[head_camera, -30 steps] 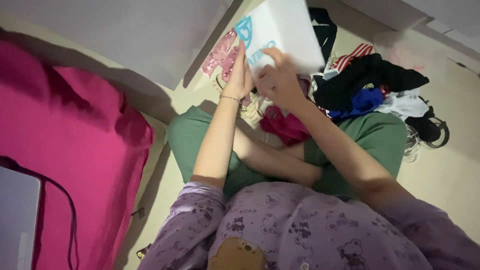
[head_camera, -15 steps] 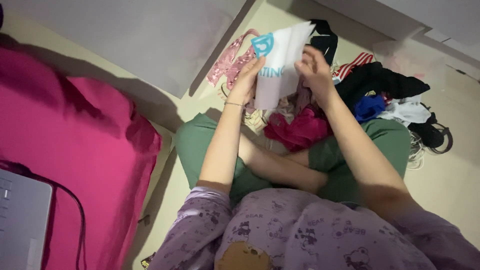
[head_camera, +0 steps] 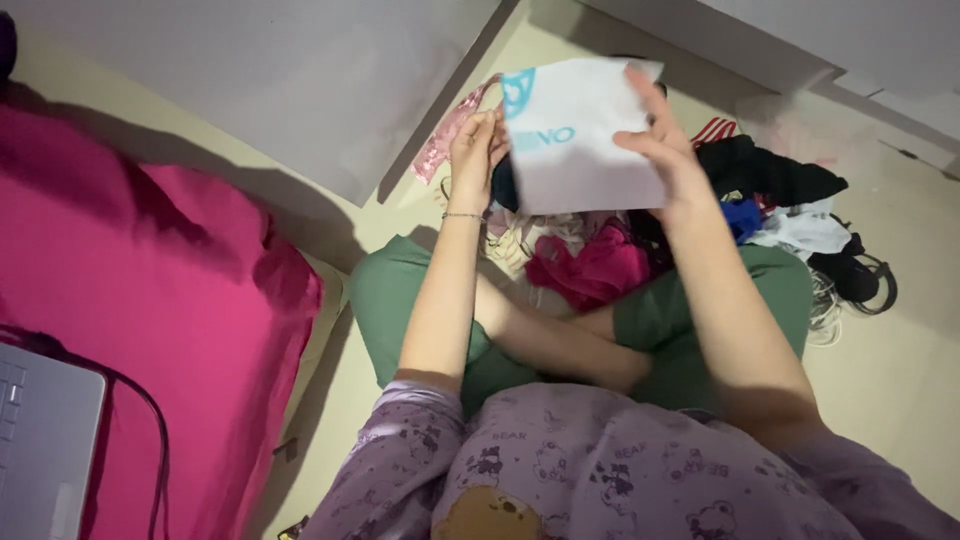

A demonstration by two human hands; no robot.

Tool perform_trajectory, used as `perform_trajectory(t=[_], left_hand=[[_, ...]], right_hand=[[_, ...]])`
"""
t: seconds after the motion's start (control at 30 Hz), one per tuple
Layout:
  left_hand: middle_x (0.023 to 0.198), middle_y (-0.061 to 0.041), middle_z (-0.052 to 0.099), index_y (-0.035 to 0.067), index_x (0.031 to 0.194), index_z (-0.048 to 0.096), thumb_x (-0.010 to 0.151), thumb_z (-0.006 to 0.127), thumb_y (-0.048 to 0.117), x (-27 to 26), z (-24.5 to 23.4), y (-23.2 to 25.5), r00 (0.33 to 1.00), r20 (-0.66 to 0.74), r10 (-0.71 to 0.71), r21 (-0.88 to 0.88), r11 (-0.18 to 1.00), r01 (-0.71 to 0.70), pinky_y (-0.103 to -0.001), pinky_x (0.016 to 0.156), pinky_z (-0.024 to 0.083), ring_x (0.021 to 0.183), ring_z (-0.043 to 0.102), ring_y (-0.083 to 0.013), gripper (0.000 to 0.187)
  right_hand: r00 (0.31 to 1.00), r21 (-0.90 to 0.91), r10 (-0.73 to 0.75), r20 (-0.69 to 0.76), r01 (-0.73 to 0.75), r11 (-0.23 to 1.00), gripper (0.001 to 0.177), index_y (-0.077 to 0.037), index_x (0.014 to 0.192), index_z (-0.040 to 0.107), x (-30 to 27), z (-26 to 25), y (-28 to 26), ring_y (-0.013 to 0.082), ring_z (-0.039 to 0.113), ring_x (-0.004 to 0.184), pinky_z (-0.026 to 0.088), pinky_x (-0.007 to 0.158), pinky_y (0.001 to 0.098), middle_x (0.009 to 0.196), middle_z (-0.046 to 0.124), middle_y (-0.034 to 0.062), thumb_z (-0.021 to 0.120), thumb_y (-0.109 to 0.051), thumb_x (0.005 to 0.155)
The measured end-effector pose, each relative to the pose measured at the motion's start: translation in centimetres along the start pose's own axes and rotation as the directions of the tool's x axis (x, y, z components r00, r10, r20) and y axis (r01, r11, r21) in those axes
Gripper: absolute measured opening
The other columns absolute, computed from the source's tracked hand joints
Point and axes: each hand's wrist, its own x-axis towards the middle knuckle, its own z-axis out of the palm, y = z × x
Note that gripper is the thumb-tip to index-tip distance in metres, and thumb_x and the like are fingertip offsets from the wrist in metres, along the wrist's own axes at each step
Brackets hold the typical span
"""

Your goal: Organizing and sorting various clothing items from a pile on the floor into a white drawer.

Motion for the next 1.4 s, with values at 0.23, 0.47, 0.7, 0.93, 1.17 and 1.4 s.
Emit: perform_trajectory(t=[0.23,0.47,0.7,0.93,1.17,1.4], left_hand=[[0.120,-0.024,0.063,-0.005,0.142,0.049,0.088,0.037,0.087,-5.6,4.6,6.4,0.776,0.373,-0.509,0.048,0.846,0.531,-0.070,0.105,0.041,0.120,0.058,-0.0547,0.108],[0.098,-0.016,0.076,0.007,0.114,0.066,0.086,0.086,0.019,0.6,-3.3,-1.3,0.829,0.231,-0.509,-0.093,0.836,0.540,-0.052,0.082,0.064,0.088,0.078,-0.0338,0.036],[0.112,-0.014,0.065,0.004,0.138,0.051,0.085,0.090,0.033,0.5,-2.6,-1.6,0.899,0.105,-0.425,-0.016,0.903,0.429,-0.048,0.089,0.063,0.100,0.073,-0.0284,0.072],[0.098,-0.002,0.068,0.009,0.121,0.067,0.086,0.089,0.027,-2.4,-0.2,-0.4,0.893,0.202,-0.403,0.001,0.912,0.411,-0.037,0.077,0.066,0.085,0.075,-0.0175,0.045],[0.116,-0.003,0.063,0.016,0.139,0.059,0.087,0.085,0.052,-1.9,-0.2,-0.9,0.835,0.218,-0.505,0.163,0.862,0.479,-0.036,0.095,0.058,0.107,0.066,-0.0157,0.069],[0.125,-0.019,0.071,0.004,0.130,0.065,0.086,0.072,0.069,0.0,-6.4,-7.4,0.689,0.276,-0.670,-0.064,0.702,0.709,-0.056,0.101,0.056,0.110,0.072,-0.0386,0.079]], right_hand=[[0.977,-0.616,0.065,0.202,0.076,0.784,0.049,0.002,0.141,0.058,-5.2,3.5,-5.2,0.0372,0.055,0.132,0.043,0.114,0.0512,0.136,0.061,0.0257,0.063,-0.016,0.095],[0.604,-0.965,0.752,0.263,0.173,0.199,0.052,-0.013,0.152,0.052,-6.4,13.4,-5.4,0.0443,0.068,0.117,0.040,0.114,0.0625,0.136,0.064,0.0278,0.044,-0.032,0.104],[0.904,-0.652,0.406,0.138,-0.226,0.724,0.058,-0.006,0.139,0.060,-6.1,10.1,-2.8,0.0402,0.068,0.117,0.056,0.091,0.0576,0.128,0.066,0.0230,0.074,-0.033,0.089],[0.792,0.354,0.543,-0.279,-0.441,0.825,0.074,-0.014,0.128,0.070,-6.9,9.3,-4.3,0.0273,0.073,0.102,0.057,0.091,0.0380,0.115,0.073,0.0073,0.054,-0.071,0.085],[0.917,-0.095,0.184,-0.353,-0.231,0.968,0.047,-0.007,0.133,0.064,-7.1,10.7,-4.0,0.0183,0.074,0.106,0.061,0.093,0.0335,0.114,0.073,0.0103,0.076,-0.032,0.094],[0.916,-0.634,0.017,0.401,0.264,0.727,0.059,-0.012,0.157,0.042,-5.2,9.6,2.7,0.0476,0.036,0.147,0.017,0.122,0.0597,0.153,0.047,0.0248,0.046,-0.046,0.108]])
